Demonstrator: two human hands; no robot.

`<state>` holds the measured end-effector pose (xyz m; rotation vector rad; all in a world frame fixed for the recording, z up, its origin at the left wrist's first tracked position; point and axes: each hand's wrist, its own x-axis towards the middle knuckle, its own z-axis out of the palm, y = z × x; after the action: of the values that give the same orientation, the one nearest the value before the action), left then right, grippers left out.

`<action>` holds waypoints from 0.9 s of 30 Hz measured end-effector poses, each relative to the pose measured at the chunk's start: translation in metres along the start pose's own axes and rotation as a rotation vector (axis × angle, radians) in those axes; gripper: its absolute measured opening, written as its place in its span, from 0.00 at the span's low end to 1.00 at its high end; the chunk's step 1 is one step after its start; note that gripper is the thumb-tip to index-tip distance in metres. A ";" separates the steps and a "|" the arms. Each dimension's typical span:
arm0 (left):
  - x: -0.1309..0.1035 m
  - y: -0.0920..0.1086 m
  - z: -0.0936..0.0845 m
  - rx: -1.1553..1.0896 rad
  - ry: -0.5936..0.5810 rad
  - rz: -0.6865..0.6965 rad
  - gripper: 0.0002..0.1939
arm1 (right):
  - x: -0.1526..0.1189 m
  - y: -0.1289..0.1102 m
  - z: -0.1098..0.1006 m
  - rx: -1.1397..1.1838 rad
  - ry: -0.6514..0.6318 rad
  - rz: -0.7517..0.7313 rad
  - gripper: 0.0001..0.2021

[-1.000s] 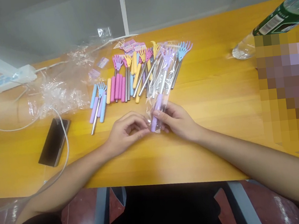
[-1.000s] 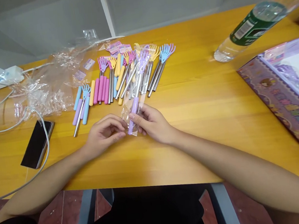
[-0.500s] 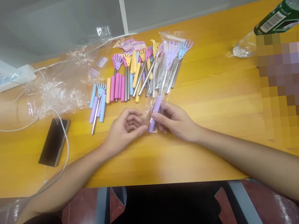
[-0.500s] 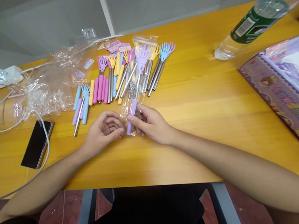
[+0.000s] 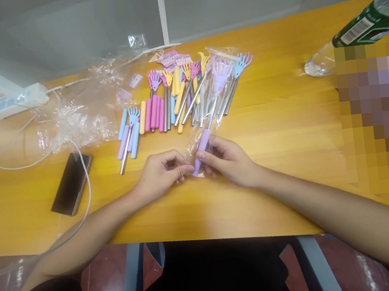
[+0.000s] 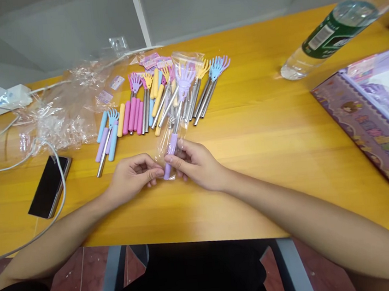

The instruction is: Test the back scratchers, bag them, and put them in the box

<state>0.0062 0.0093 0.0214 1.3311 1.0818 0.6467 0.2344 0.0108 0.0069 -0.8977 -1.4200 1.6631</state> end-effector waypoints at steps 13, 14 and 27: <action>-0.002 0.004 -0.004 0.153 -0.140 0.065 0.14 | 0.000 0.006 -0.005 0.076 0.068 -0.026 0.22; -0.003 0.005 -0.004 0.168 -0.185 0.070 0.14 | 0.002 0.007 -0.007 0.109 0.125 -0.040 0.23; 0.000 0.013 -0.016 0.006 -0.431 0.053 0.18 | -0.005 0.000 0.001 0.151 -0.042 0.029 0.21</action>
<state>-0.0056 0.0186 0.0354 1.4266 0.7009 0.3695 0.2357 0.0064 0.0075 -0.8058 -1.2953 1.7943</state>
